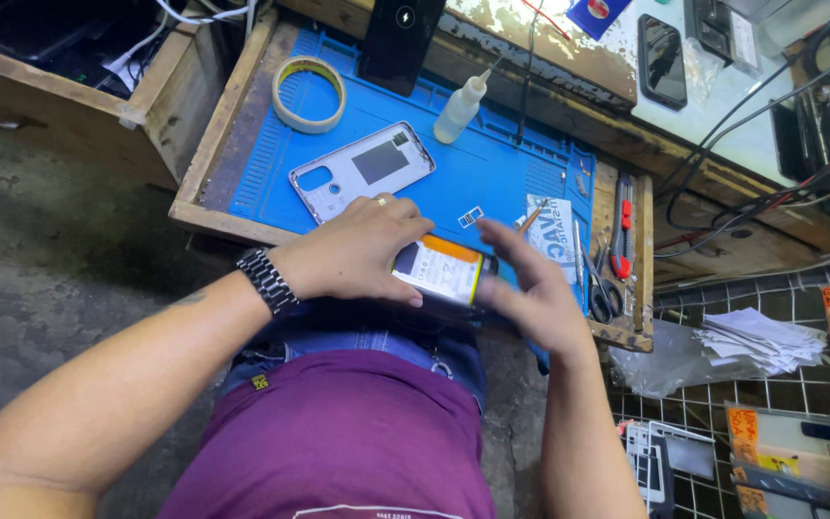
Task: The person works on the internal components of a disassembled mobile phone on a workbench, handling a small circuit board and applying adhesive from a bottle before pressing components together.
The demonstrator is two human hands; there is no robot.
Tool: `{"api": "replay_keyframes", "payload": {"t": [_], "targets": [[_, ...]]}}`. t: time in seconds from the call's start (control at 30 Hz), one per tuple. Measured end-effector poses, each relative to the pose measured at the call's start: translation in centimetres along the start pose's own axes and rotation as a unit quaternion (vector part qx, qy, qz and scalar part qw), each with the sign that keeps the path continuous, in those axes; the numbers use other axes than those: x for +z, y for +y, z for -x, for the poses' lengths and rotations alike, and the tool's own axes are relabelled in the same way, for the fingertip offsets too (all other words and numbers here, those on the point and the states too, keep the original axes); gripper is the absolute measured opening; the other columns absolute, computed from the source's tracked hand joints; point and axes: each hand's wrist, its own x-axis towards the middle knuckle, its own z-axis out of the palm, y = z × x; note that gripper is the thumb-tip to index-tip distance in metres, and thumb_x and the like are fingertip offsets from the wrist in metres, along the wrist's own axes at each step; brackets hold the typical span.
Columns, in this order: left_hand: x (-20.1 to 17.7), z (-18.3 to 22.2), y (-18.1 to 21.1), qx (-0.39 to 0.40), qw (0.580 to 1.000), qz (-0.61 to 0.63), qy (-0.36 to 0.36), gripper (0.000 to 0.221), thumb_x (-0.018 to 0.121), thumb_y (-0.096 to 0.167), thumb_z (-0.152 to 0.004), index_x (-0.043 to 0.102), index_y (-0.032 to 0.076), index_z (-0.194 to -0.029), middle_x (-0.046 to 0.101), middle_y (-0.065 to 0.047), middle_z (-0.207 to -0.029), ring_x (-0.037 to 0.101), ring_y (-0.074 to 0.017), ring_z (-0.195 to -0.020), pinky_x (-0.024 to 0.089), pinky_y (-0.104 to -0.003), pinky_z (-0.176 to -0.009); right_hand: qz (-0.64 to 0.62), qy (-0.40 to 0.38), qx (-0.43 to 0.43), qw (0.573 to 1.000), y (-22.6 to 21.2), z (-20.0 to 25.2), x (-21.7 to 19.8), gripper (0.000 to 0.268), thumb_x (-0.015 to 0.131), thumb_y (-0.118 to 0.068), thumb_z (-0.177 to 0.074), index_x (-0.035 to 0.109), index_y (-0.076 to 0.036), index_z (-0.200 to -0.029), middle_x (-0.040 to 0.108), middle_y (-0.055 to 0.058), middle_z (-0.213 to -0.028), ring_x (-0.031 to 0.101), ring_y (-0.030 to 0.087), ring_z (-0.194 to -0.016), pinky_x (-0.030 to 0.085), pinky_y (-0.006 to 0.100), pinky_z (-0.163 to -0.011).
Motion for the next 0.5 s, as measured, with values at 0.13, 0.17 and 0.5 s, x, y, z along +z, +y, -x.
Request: {"api": "replay_keyframes", "payload": {"t": [0.13, 0.17, 0.5], "targets": [[0.5, 0.1, -0.2, -0.067, 0.997, -0.032, 0.027, 0.079, 0.086, 0.046, -0.066, 0.062, 0.003, -0.127, 0.061, -0.016, -0.116, 0.056, -0.0371, -0.114, 0.044, -0.047, -0.097, 0.176, 0.078, -0.047, 0.98, 1.8, -3.3, -0.8, 0.032, 0.069, -0.006, -0.094, 0.07, -0.01, -0.126, 0.067, 0.009, -0.131, 0.062, 0.023, -0.127, 0.047, 0.034, -0.108], [0.7, 0.2, -0.3, -0.073, 0.996, -0.039, 0.035, 0.078, 0.087, 0.046, -0.066, 0.062, 0.003, -0.127, 0.061, -0.016, -0.116, 0.056, -0.0368, -0.114, 0.043, -0.047, -0.097, 0.223, 0.062, -0.067, 0.971, 2.3, -3.9, -0.8, 0.032, 0.069, -0.005, -0.092, 0.072, -0.011, -0.123, 0.067, 0.008, -0.129, 0.061, 0.025, -0.125, 0.047, 0.036, -0.107], [0.6, -0.1, -2.1, -0.056, 0.992, -0.042, 0.109, 0.075, 0.088, 0.042, -0.065, 0.065, 0.0, -0.122, 0.062, -0.017, -0.114, 0.056, -0.0373, -0.115, 0.041, -0.047, -0.1, 0.339, 0.068, -0.115, 0.931, 5.4, -7.7, -0.7, 0.015, 0.079, -0.014, -0.084, 0.079, -0.014, -0.099, 0.068, 0.006, -0.105, 0.06, 0.029, -0.104, 0.046, 0.042, -0.093]]}}
